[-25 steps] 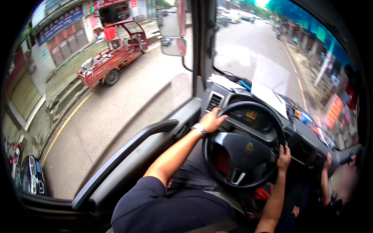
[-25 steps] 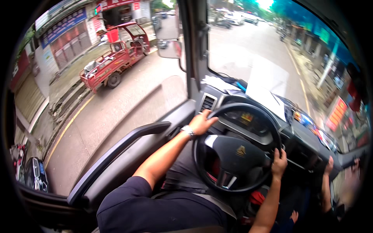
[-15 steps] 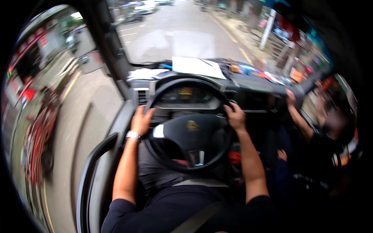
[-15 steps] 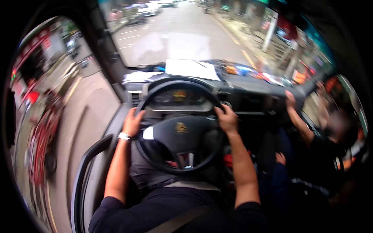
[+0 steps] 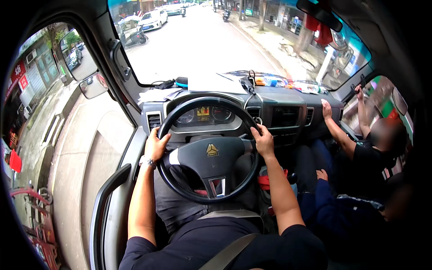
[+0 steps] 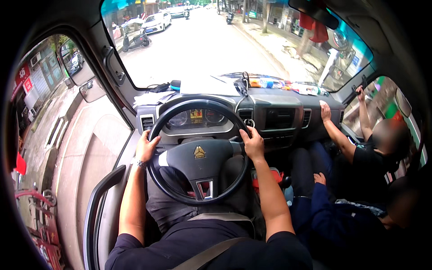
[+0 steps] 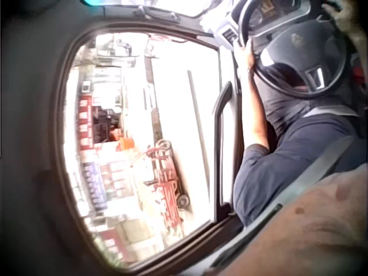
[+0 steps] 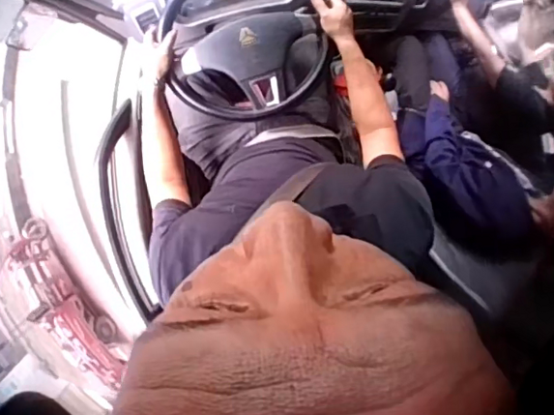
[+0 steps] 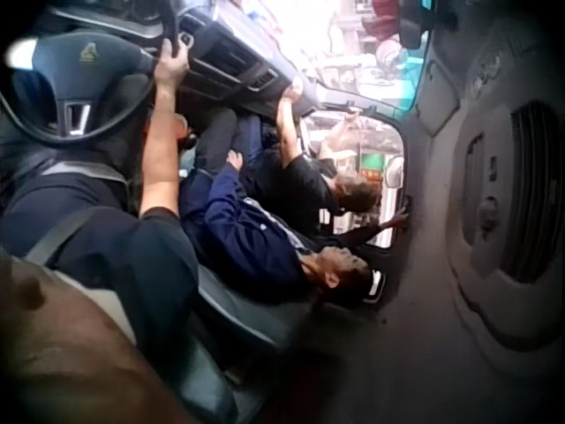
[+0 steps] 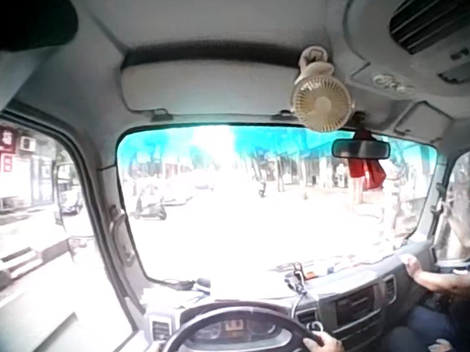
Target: The person drives a truck along a busy street, steering the wheel and shifting gears while navigating through traffic and pedestrians.
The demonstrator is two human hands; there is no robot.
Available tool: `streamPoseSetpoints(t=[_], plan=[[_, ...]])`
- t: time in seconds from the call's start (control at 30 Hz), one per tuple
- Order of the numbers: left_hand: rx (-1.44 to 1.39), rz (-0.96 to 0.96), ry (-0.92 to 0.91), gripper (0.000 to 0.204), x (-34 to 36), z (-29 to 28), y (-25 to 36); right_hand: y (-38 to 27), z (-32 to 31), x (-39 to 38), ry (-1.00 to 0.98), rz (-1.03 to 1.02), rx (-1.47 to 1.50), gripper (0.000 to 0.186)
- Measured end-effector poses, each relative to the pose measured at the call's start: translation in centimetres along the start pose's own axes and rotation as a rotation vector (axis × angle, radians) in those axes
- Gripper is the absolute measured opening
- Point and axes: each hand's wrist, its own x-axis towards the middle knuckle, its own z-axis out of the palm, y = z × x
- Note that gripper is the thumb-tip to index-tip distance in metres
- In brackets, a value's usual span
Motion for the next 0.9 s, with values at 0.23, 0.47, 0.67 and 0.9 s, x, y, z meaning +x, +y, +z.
streamPoseSetpoints(t=[0.23,0.47,0.67,0.9], plan=[[0.308,0.006,-0.082,0.058,0.8,-0.3,5.3,2.4,-0.9,-3.1,-0.003,0.113,0.085,0.045],[0.737,0.129,-0.107,0.049,3.1,1.2,9.0,5.5,-0.3,-7.2,0.004,0.227,0.228,0.046],[0.84,0.254,-0.085,0.044,4.8,3.4,10.1,4.2,0.4,-11.9,0.067,0.205,0.411,0.051],[0.825,0.283,-0.116,0.046,5.6,3.2,10.6,4.9,1.2,-12.7,0.149,0.221,0.437,0.048]])
